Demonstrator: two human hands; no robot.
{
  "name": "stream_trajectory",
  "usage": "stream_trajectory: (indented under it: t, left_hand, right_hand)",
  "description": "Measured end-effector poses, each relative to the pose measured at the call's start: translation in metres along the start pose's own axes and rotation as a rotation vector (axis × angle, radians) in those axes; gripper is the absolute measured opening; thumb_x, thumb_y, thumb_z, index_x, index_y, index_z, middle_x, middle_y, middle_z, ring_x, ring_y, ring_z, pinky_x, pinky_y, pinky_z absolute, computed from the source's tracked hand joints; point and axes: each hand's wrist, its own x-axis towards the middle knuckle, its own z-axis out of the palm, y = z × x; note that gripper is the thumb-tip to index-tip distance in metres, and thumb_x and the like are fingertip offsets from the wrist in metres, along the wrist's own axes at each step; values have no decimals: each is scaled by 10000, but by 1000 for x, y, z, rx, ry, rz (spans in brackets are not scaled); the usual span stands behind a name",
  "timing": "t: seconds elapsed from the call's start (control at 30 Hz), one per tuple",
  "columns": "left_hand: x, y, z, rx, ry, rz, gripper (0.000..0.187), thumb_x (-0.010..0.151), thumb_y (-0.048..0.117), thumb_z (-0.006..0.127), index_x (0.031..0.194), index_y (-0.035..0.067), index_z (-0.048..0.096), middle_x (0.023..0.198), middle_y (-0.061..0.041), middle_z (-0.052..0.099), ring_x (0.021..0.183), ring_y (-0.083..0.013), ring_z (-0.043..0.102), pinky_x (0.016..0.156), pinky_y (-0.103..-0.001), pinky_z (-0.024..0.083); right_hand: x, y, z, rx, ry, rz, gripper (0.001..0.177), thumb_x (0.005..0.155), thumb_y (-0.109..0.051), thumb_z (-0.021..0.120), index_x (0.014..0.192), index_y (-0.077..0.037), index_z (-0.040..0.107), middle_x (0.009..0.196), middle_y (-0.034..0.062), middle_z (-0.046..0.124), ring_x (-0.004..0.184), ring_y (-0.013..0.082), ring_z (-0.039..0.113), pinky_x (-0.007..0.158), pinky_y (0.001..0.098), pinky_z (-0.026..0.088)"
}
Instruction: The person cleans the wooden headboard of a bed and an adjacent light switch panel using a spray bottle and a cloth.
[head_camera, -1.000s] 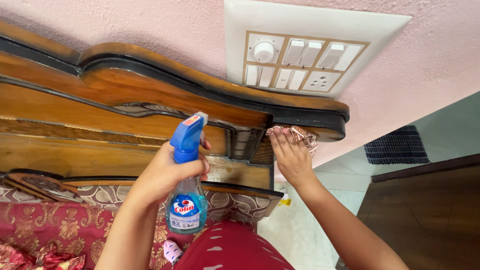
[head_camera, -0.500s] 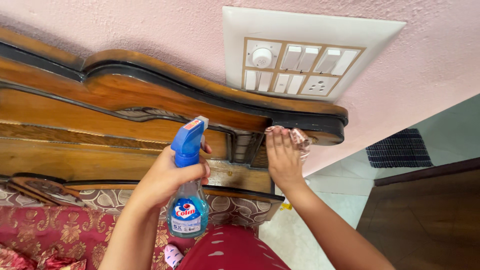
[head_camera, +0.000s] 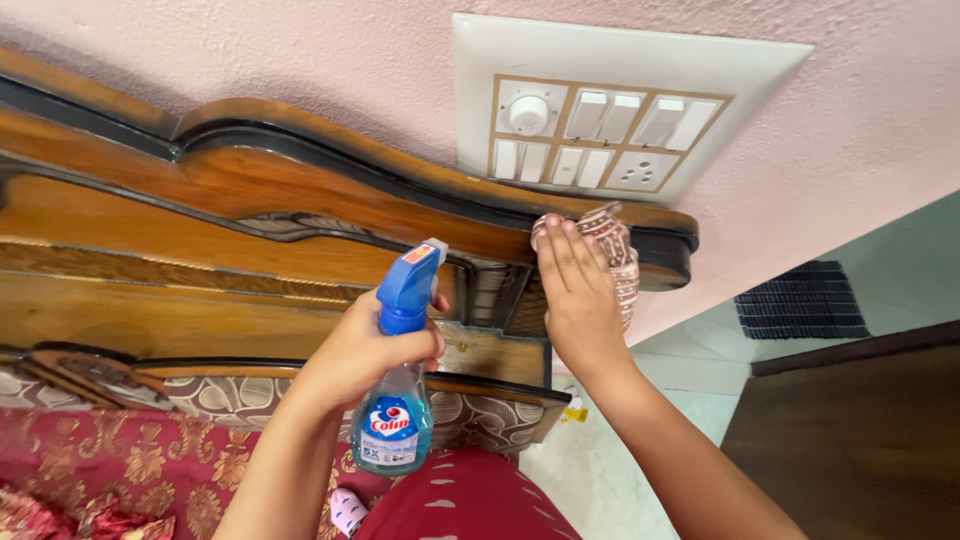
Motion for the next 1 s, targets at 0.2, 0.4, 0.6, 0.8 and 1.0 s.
stream_trajectory:
  t: [0.2, 0.4, 0.6, 0.8, 1.0]
  left_hand:
    - [-2, 0, -4, -30, -10, 27, 378, 737, 16, 695, 1108, 13, 622, 698, -71, 686, 664, -158, 662, 632, -312, 515]
    - [-11, -2, -17, -50, 4, 61, 368, 742, 12, 691, 1101, 3, 615, 711, -68, 689, 668, -160, 657, 635, -312, 512]
    - [-11, -2, -8, -64, -12, 66, 378, 738, 3, 688, 1109, 8, 613, 709, -75, 684, 671, -162, 661, 640, -311, 517]
    - [-15, 0, -5, -41, 7, 56, 377, 741, 7, 691, 1111, 11, 615, 714, -70, 683, 664, -157, 659, 631, -303, 509]
    - [-24, -25, -10, -29, 69, 7, 368, 711, 41, 736, 1068, 40, 647, 718, -35, 664, 624, -154, 650, 602, -309, 541]
  right_hand:
    - [-17, 51, -30, 36, 79, 52, 642, 695, 178, 540, 1299, -9, 651, 1403, 156, 644, 1367, 310, 566, 1167, 468, 412]
    - [-32, 56, -33, 0, 149, 252, 611, 699, 167, 538, 1274, 2, 663, 1375, 179, 643, 1364, 343, 574, 1185, 433, 425]
    - [11, -4, 3, 65, 49, 57, 695, 610, 87, 601, 1304, 71, 620, 1349, 230, 622, 1308, 368, 552, 1134, 506, 381]
    - [11, 7, -7, 31, -19, -231, 661, 720, 97, 584, 1376, 15, 604, 1466, 149, 595, 1411, 304, 505, 1185, 469, 373]
    - [-12, 57, -32, 57, -201, -418, 562, 868, -10, 578, 1427, -69, 588, 1539, 117, 511, 1449, 297, 449, 1209, 454, 344]
